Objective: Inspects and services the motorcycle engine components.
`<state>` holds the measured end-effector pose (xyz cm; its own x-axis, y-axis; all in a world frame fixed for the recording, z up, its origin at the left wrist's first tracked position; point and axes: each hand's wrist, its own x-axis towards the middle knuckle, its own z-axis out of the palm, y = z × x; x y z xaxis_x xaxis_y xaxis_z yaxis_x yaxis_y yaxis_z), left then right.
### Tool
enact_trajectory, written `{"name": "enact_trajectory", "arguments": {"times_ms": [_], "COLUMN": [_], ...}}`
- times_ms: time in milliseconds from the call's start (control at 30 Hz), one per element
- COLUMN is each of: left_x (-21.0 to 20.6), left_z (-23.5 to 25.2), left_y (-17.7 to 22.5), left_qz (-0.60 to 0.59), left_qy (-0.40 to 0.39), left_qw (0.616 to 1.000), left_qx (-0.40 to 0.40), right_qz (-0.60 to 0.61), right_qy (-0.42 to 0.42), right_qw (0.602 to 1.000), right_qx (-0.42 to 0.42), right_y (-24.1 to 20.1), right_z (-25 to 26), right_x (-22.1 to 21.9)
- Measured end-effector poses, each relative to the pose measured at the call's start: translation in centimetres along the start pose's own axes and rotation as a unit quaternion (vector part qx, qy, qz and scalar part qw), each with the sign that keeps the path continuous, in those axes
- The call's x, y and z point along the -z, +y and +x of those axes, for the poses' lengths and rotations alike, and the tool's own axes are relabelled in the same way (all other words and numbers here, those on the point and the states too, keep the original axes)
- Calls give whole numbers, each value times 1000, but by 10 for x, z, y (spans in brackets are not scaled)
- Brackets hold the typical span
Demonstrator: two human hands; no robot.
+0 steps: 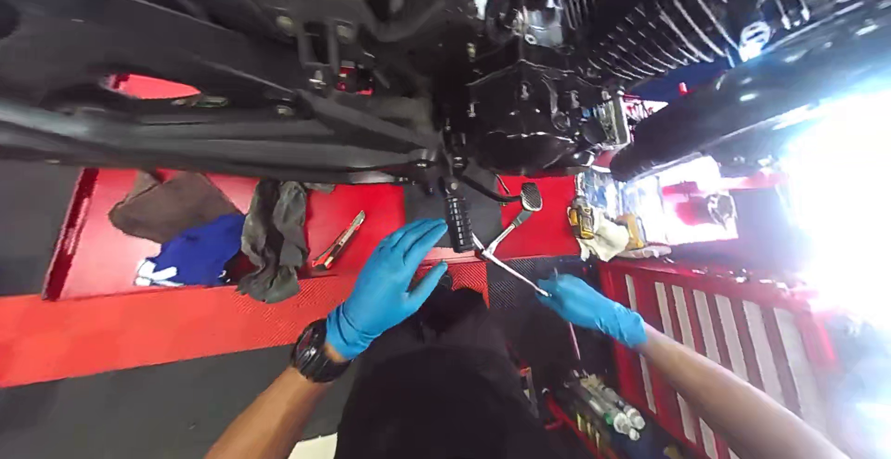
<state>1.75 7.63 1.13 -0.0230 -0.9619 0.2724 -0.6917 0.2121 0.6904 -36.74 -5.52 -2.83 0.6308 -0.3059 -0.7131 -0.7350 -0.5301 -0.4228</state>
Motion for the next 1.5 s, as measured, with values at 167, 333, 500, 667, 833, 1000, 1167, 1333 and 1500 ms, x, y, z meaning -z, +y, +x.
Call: {"name": "enact_trajectory", "arguments": {"times_ms": [167, 333, 500, 667, 833, 1000, 1167, 1333, 1500], "left_x": [-4, -21, -65, -77, -80, -84, -85, -79, -82], "left_z": [51, 95, 127, 140, 167, 181, 185, 182, 146], "left_y": [25, 36, 33, 34, 38, 46, 55, 56, 59], "left_qz": [32, 128, 203, 113, 119, 157, 183, 234, 184], "left_qy": [115, 153, 190, 271, 293, 303, 298, 258, 275], "left_qw": [989, 960, 917, 880, 800, 760, 769, 757, 811], "left_qx": [85, 197, 284, 373, 511, 553, 535, 553, 482], "right_qz": [-66, -103, -145, -134, 87, 236, 341, 344, 432], "right_qy": [131, 128, 104, 87, 220, 344, 390, 456, 502], "right_qw": [989, 985, 979, 981, 957, 831, 765, 786, 741], "right_qx": [21, 48, 95, 107, -166, -369, -383, -235, 111], "right_y": [52, 75, 79, 81, 95, 129, 166, 135, 18], "right_z": [91, 172, 179, 124, 84, 109, 144, 121, 46], "right_x": [-2, -7, -8, 12, 8, 11, 19, 72, 177]}}
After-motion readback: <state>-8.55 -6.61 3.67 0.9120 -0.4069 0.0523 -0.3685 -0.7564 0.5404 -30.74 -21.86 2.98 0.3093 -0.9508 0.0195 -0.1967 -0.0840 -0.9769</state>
